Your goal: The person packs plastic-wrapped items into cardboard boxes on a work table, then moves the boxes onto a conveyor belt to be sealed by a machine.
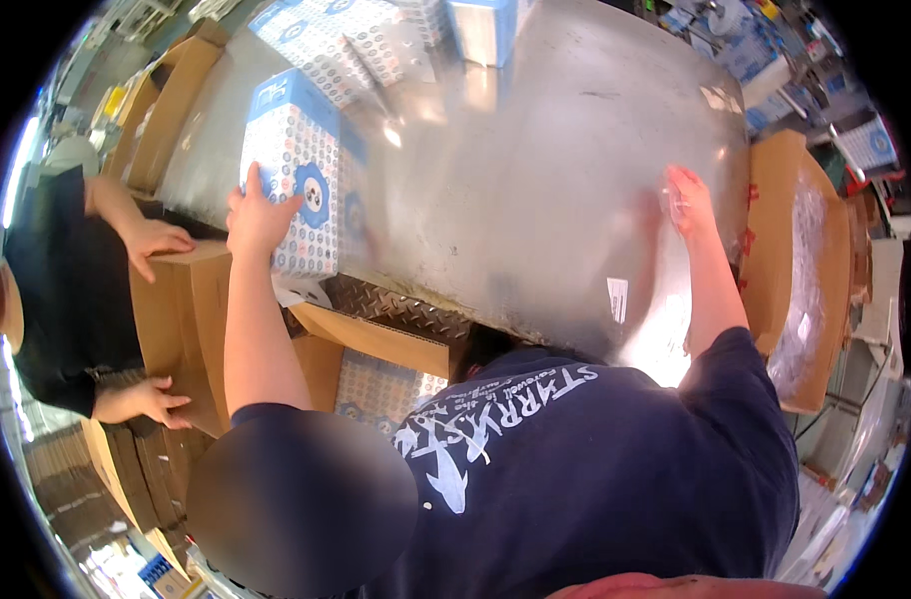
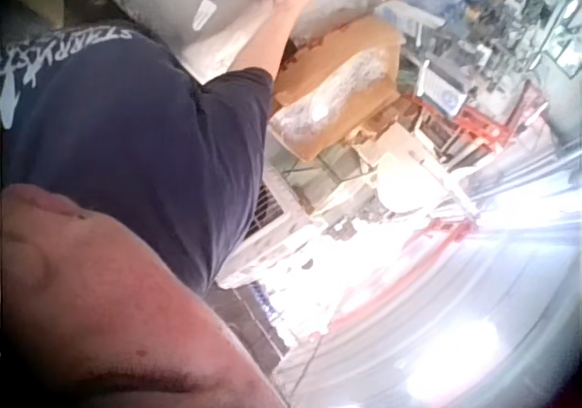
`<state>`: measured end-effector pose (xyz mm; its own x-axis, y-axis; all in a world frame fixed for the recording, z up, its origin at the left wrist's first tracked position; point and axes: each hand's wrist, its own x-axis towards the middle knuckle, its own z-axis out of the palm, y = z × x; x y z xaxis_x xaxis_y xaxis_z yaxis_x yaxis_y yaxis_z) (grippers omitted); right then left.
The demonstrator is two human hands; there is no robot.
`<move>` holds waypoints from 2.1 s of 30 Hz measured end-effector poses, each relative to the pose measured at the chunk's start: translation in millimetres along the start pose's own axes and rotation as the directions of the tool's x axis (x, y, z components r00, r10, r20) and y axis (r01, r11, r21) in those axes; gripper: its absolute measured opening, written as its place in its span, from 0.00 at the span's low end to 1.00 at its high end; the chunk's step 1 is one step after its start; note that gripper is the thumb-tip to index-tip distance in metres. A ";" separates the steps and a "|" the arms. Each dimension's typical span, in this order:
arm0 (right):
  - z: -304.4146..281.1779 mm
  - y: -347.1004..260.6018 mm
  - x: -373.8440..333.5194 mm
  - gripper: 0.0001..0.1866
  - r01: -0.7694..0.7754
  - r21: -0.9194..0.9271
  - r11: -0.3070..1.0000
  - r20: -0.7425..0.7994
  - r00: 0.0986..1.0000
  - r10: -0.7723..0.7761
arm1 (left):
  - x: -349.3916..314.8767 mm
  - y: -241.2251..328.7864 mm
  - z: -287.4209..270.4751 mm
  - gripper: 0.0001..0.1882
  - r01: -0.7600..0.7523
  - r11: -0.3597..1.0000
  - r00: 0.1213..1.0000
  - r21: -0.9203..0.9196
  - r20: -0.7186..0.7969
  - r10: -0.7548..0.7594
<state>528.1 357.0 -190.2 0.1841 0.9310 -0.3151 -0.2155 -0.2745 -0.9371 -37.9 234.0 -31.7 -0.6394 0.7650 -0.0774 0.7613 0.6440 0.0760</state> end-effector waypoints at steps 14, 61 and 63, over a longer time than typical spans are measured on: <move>344.9 68.2 -333.3 0.34 0.658 0.210 0.723 0.739 -0.591 0.323 | 15.6 -7.8 -15.0 0.60 -0.071 0.996 0.959 0.046 0.280 0.056; 142.3 -51.6 -85.8 0.23 -0.125 -0.306 0.944 0.809 0.488 0.327 | -194.4 13.4 9.6 0.46 0.115 0.089 0.844 -0.989 0.144 0.516; 160.8 -79.7 -109.0 0.24 0.012 -0.273 0.962 0.861 0.450 0.239 | -194.9 -7.9 -28.4 0.43 -0.192 0.113 0.864 -0.975 -0.113 0.491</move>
<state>371.0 316.0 -57.0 -0.7938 0.5604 -0.2362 0.0567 -0.3185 -0.9462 77.7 80.0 11.0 -0.1911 0.9781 0.0830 0.1040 -0.0639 0.9925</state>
